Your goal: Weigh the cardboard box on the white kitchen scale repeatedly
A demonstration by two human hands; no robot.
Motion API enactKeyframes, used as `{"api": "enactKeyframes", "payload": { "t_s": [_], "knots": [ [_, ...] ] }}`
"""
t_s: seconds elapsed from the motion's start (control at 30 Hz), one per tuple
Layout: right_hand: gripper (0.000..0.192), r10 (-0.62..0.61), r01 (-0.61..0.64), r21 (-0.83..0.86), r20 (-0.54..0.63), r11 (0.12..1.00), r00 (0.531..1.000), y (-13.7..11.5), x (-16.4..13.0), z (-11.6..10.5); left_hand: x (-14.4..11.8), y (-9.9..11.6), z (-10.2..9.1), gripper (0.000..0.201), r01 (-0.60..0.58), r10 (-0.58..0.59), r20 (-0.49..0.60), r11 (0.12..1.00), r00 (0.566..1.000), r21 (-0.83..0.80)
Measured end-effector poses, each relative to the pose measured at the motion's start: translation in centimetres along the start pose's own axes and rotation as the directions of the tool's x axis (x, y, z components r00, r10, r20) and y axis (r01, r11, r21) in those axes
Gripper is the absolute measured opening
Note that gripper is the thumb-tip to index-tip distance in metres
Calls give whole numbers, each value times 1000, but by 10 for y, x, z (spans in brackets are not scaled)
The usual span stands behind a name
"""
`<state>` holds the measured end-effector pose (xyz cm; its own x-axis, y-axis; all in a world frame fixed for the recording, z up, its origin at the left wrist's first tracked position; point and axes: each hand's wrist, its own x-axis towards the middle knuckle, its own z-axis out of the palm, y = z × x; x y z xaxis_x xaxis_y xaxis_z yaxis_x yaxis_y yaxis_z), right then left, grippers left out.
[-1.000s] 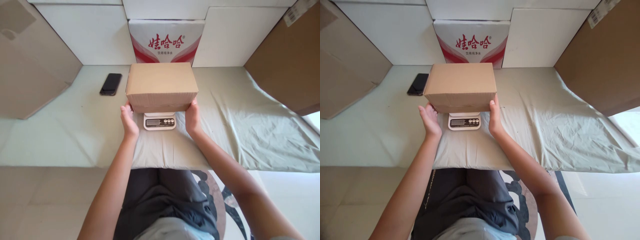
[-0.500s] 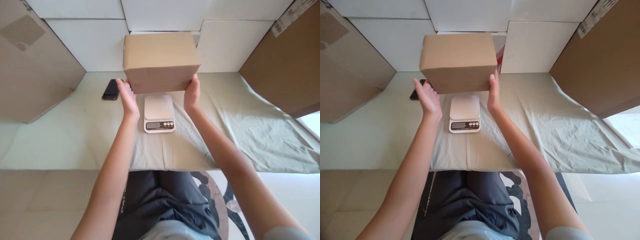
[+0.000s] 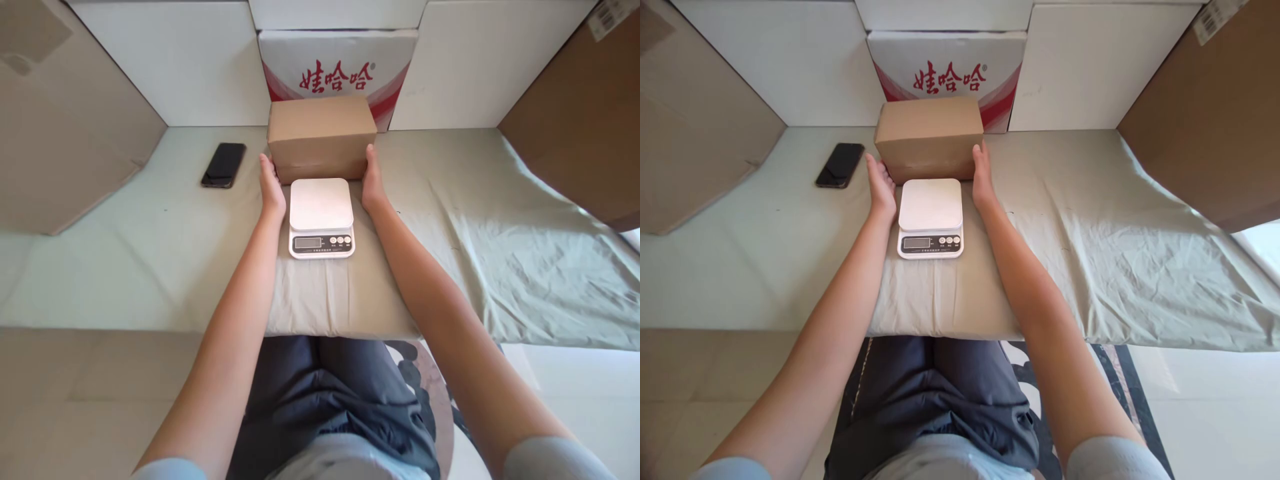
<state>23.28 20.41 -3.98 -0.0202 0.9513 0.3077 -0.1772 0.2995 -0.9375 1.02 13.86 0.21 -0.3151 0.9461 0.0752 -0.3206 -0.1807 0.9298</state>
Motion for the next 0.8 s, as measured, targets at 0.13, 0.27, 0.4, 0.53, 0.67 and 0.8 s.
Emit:
{"api": "enactKeyframes", "payload": {
  "t_s": [0.13,0.27,0.4,0.53,0.67,0.8],
  "knots": [
    [78,50,-58,-58,-124,997,991,-17,-11,9,6,-4,1,68,-19,19,10,999,1000,-35],
    [79,75,-89,-80,-160,993,984,-29,-18,13,15,-13,-2,82,-9,8,-6,999,1000,-37],
    [79,66,-81,-79,-178,994,982,-31,-20,13,20,-19,-6,87,-41,41,-8,999,999,-29],
    [79,56,-69,-80,-152,994,987,-30,-19,13,16,-18,-6,95,-43,41,-38,998,998,-48],
    [86,41,-52,-73,-141,996,989,-31,-20,13,11,-15,-4,103,-89,86,-71,996,994,-28],
    [88,-14,4,-93,-106,996,994,-32,-23,12,12,-12,-3,102,-79,79,-84,997,993,-7]
  ]
}}
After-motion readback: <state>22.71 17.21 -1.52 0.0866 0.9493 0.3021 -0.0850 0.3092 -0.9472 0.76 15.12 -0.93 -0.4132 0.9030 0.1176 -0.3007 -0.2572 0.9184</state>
